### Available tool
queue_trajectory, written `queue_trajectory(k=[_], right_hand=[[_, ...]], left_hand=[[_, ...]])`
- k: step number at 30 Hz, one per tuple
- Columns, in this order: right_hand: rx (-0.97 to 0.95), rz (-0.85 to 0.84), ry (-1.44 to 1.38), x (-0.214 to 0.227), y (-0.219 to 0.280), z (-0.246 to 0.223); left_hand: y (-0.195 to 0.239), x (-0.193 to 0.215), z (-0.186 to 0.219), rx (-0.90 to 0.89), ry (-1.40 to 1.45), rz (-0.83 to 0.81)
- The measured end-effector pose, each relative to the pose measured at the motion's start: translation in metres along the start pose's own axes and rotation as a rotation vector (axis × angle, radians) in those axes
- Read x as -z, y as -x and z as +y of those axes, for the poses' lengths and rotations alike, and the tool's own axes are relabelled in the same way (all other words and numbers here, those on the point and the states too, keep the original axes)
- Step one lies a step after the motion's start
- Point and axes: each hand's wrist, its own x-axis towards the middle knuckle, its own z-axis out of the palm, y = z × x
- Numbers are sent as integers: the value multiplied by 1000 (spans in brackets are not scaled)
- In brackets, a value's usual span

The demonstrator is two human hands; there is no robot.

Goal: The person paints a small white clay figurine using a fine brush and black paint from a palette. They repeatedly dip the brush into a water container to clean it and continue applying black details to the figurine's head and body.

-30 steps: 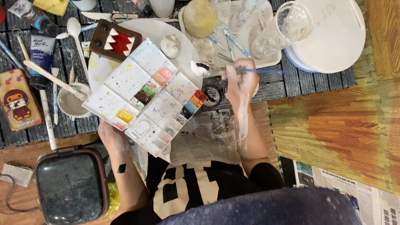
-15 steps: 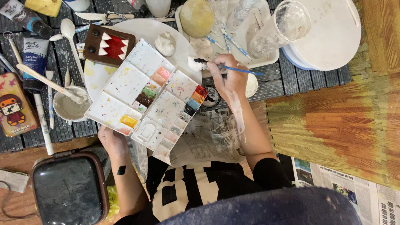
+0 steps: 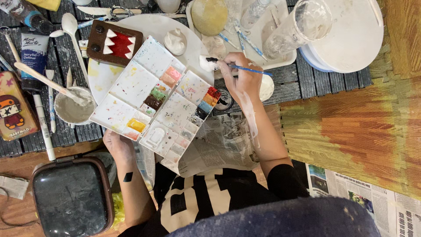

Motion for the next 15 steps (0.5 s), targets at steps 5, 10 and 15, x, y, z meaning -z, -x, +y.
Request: queue_trajectory(k=[5,10,15], right_hand=[[-9,-7,12,0,-2,-1],[17,-3,30,1,-2,-3],[-9,-13,29,2,-1,-3]], left_hand=[[1,1,1,-8,-4,-23],[2,1,0,-7,-13,-9],[-1,3,-3,-16,-9,-10]])
